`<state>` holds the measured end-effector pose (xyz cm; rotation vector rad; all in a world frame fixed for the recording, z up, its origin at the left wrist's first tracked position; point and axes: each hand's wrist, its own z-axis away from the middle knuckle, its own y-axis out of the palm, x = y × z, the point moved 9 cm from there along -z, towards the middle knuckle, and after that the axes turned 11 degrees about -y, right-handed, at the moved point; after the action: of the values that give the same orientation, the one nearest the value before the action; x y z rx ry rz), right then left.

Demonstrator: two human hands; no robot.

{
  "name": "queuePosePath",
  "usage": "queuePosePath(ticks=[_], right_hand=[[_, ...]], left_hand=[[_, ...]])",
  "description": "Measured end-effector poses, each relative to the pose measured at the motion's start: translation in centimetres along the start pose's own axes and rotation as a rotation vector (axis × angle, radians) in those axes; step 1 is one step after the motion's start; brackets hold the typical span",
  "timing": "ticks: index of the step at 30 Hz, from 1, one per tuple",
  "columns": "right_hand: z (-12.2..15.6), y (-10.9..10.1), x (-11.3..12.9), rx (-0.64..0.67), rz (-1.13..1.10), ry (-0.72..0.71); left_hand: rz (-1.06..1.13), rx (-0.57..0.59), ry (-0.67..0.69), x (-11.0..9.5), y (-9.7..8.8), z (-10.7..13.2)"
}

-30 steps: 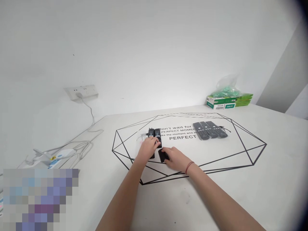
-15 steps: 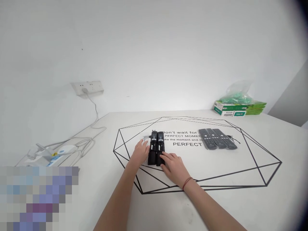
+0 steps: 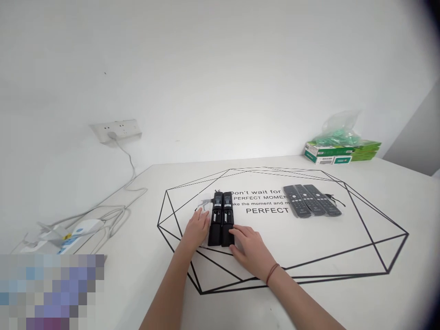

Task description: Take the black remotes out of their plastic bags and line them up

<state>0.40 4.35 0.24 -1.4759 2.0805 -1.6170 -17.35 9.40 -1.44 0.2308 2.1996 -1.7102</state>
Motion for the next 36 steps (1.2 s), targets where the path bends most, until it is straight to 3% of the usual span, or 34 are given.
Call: queuePosePath(ticks=[4,8,10,13,16,19,22,26,29,32,36], right_hand=[[-0.1,-3.3,-3.5,-0.111,0.102,0.096],[3.1,-9.8,-10.5,-0.382,0.425,0.521],[5.5,-11.8,-13.1,-0.477,0.535,0.714],[7.7,-12.2,-15.7,-0.454,0.532,0.852],[8.6,-11.9,-16.8,-0.449,0.503,0.886],[8.4,-11.4,-17.0,-0.45,0.396,0.836],[8.4,-11.2,-16.4,-0.536,0.168,0.809],[8.7,-8.6,-15.4,-0.667,-0.515,0.924],[6.3,-5.7,-12.5,-0.608,-1.083,0.83],[4.1,-4.4,-9.5,-0.561,-1.384,0.699],[2.1,-3.3,-5.8,-0.407,-1.456,0.503]], left_hand=[[0.031,0.04,-0.056,0.4,-0.1,0.0],[0.058,0.041,-0.069,0.5,-0.4,-0.1],[0.062,0.033,-0.05,0.2,-0.5,-0.1],[0.056,0.017,-0.066,-0.1,-0.5,0.1],[0.043,-0.035,-0.098,-0.3,-0.8,0.5],[0.025,-0.077,-0.114,-0.7,-1.3,0.8],[0.033,-0.134,-0.089,-1.5,-2.2,0.9],[0.141,-0.248,0.012,-3.3,-4.0,1.4],[0.254,-0.301,0.094,-5.0,-5.1,2.0],[0.408,-0.247,0.15,-6.9,-5.0,2.6],[0.738,0.013,0.09,-9.1,-2.4,3.3]])
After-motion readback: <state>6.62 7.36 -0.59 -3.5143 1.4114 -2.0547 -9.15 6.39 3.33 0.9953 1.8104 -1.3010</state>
